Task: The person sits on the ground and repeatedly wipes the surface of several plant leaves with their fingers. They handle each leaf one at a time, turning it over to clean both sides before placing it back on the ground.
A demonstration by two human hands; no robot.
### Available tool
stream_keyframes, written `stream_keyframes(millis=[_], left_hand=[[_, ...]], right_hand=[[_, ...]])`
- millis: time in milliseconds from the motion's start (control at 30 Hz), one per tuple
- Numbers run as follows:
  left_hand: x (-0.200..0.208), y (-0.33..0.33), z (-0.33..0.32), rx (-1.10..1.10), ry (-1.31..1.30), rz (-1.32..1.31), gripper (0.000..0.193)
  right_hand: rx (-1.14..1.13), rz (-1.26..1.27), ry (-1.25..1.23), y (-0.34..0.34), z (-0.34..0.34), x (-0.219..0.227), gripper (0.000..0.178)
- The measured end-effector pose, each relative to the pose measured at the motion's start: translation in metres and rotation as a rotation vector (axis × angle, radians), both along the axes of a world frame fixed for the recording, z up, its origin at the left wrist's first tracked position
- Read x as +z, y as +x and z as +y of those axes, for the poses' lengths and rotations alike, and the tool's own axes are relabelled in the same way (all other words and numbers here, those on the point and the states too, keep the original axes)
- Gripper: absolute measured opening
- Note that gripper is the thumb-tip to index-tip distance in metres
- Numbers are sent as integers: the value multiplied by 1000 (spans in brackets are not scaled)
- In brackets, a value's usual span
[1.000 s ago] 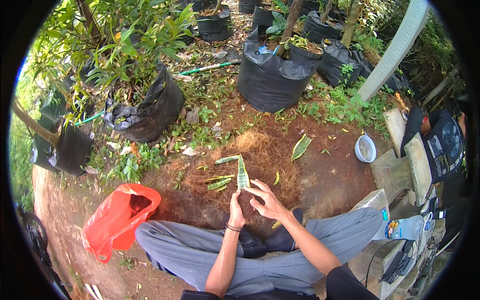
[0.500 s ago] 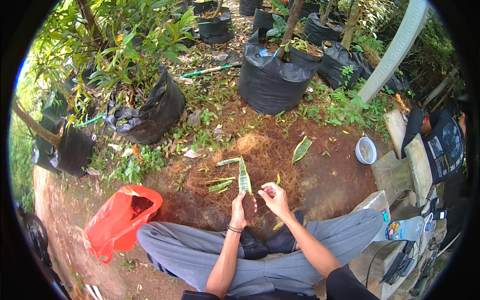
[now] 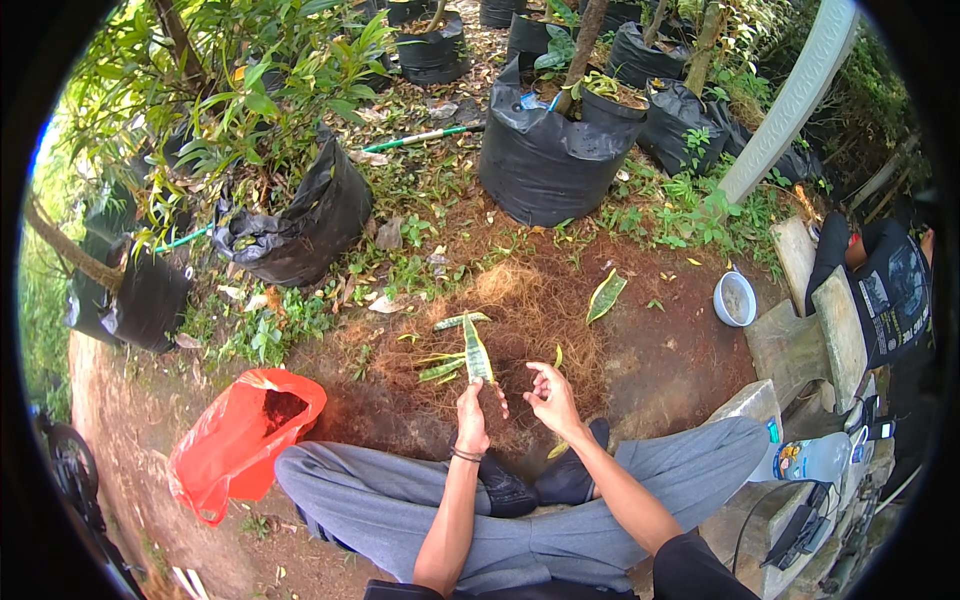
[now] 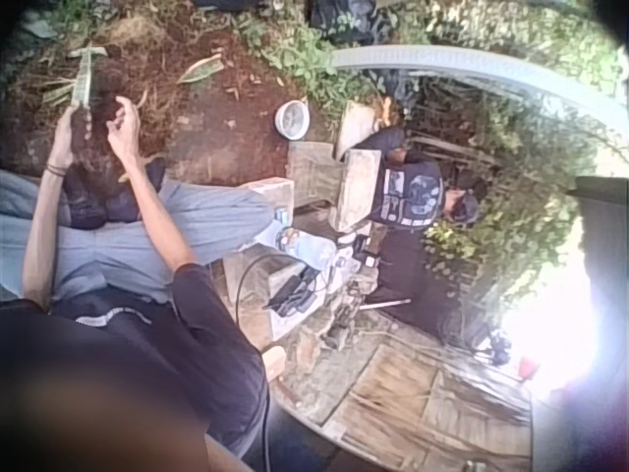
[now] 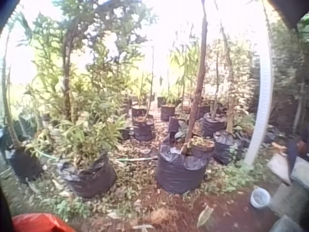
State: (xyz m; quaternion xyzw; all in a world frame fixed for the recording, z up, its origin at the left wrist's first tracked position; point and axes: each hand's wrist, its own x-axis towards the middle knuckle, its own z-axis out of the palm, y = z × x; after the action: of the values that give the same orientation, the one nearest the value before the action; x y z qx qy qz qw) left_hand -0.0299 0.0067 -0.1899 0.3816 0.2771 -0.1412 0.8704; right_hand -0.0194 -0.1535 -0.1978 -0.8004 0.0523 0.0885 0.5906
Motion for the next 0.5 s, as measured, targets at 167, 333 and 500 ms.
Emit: stream_keyframes(millis=[167, 333, 500], left_hand=[[-5, 3, 10, 151, -73, 8, 40], [-8, 3, 14, 181, -143, -22, 40], [-8, 2, 11, 160, -108, -9, 41]], right_hand=[[239, 100, -148, -14, -4, -18, 24], [341, 304, -413, -52, 10, -48, 31], [12, 462, -204, -66, 23, -79, 37]])
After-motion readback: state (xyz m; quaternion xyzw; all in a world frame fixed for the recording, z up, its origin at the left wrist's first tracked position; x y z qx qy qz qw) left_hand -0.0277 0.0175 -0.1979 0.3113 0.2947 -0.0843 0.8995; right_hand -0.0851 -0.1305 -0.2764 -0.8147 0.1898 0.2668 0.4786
